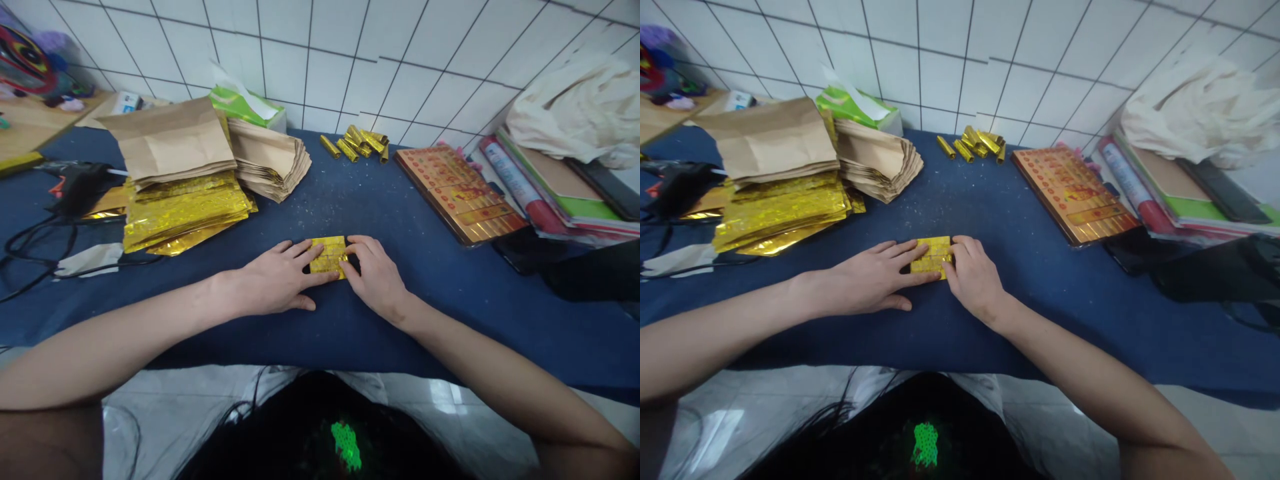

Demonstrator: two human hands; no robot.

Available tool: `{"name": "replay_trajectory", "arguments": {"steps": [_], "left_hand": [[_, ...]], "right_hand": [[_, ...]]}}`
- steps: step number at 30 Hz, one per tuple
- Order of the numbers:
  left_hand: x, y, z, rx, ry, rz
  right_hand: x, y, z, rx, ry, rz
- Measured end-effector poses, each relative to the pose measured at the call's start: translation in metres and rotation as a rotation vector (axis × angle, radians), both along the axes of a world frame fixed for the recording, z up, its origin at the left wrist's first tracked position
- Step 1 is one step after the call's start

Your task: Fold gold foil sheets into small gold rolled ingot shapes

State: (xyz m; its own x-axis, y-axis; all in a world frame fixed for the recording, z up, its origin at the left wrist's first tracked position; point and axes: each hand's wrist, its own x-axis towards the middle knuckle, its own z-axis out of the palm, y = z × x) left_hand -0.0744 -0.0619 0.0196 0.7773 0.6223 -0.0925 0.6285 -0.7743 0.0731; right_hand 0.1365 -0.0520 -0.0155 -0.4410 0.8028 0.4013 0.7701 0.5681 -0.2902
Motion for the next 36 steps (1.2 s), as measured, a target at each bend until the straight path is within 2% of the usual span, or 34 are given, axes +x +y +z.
{"name": "replay_trajectory", "arguments": {"steps": [6,9,13,16,22,31,36], "left_hand": [[0.0,0.0,0.002,-0.008,0.012,-0.006],[0.0,0.001,0.002,-0.01,0.018,-0.01],[0.0,0.001,0.001,-0.002,0.03,-0.017],[-0.001,0.002,0.001,0.005,0.025,-0.03],[-0.002,0.002,0.0,0.002,0.023,-0.033],[-0.01,0.001,-0.009,-0.036,-0.04,-0.016],[-0.02,0.001,-0.01,-0.068,-0.098,-0.084]], "right_hand": [[-0.001,0.002,0.003,-0.003,-0.039,-0.028],[-0.002,-0.001,0.007,0.079,-0.105,-0.022],[-0.001,-0.003,0.009,0.224,-0.232,0.12],[0.0,-0.001,0.007,0.223,-0.246,0.19],[-0.002,0.002,0.005,0.191,-0.259,0.172],[-0.008,0.002,0.007,0.216,-0.353,0.181],[-0.008,0.002,0.008,0.203,-0.377,0.178]]}}
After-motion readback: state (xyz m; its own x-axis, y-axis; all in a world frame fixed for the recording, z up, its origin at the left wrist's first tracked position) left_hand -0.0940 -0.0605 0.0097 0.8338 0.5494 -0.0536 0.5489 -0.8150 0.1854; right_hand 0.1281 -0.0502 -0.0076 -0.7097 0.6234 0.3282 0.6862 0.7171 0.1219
